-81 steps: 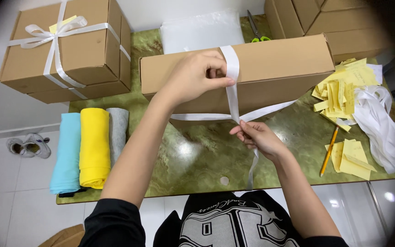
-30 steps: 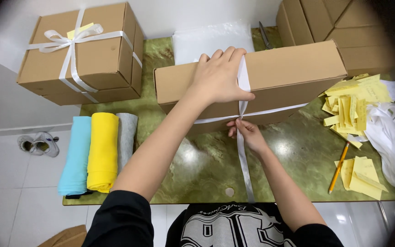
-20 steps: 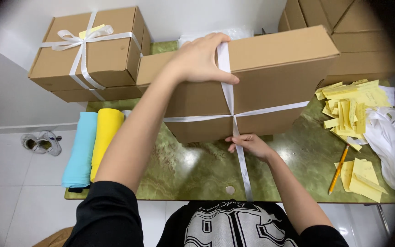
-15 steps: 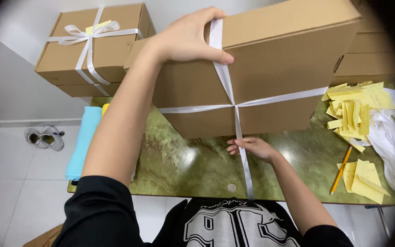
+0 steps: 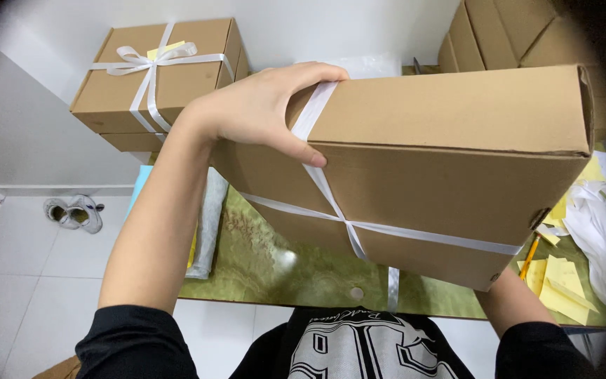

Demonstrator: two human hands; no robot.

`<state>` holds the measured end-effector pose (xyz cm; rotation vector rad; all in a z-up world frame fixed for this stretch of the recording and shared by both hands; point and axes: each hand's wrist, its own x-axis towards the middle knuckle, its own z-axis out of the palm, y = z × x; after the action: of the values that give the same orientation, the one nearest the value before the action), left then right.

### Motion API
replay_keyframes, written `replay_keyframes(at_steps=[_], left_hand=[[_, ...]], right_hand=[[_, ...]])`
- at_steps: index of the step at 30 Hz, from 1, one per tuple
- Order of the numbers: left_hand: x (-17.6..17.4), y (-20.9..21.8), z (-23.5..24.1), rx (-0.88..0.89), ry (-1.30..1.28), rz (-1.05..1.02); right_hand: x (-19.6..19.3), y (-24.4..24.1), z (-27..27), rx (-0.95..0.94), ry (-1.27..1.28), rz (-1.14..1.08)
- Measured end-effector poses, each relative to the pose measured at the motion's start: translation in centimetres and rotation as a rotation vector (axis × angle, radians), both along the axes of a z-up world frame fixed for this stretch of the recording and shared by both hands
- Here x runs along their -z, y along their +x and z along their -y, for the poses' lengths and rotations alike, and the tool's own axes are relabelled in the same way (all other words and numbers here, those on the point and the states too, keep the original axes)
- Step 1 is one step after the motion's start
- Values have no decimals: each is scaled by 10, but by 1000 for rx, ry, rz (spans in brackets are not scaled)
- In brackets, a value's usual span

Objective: The person places a folded purple garment into a clear plastic bag and seals it. They then place the bagged garment into a cardboard box, close the box, and tie it with a white ribbon.

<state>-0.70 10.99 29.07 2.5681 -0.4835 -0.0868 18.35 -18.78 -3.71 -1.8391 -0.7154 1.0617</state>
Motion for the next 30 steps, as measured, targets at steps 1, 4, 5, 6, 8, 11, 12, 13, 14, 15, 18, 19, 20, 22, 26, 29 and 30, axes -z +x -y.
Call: replay_keyframes(at_steps=[1,4,5,6,8,11,12,13,14,15,18,19,20,22,26,29,30], left_hand=[[-2,-5,2,-1,1,0],[-8,-22,3,-9,4,-59],[-7,-27,3,15,-10,-45],[-5,-30,4,43,-23,-32],[3,-30,2,87,3,9],[18,-30,9,176,30,83],[23,-30,12,217,40,116],[27,-31,17,216,39,115],[31,-32,23,218,56,131],[34,-33,29,220,74,147],[43,-38,39,168,90,167],[52,-39,41,169,91,165],[60,-40,43,118,130,158],[83,-40,47,68,171,151],[146,-38,54,-82,304,475],[191,-36,61,-171,407,610],[204,-36,63,-201,472,648]], right_hand=[[-7,5,2,3,-7,41],[-32,20,0,6,-21,167],[-39,26,-1,7,-24,209],[-47,33,0,11,-28,251],[-58,48,3,21,-42,333],[-71,73,15,34,-75,452],[-76,79,9,37,-83,492],[-70,96,5,35,-84,491],[-64,112,1,52,34,678],[-58,128,-3,68,154,864],[-111,123,-26,137,252,915],[-122,125,-31,138,253,913],[-133,128,-37,131,315,994],[-151,131,-47,126,378,1074],[-178,119,-60,161,552,1118],[-184,99,-67,171,600,1045],[-184,93,-69,161,620,1012]])
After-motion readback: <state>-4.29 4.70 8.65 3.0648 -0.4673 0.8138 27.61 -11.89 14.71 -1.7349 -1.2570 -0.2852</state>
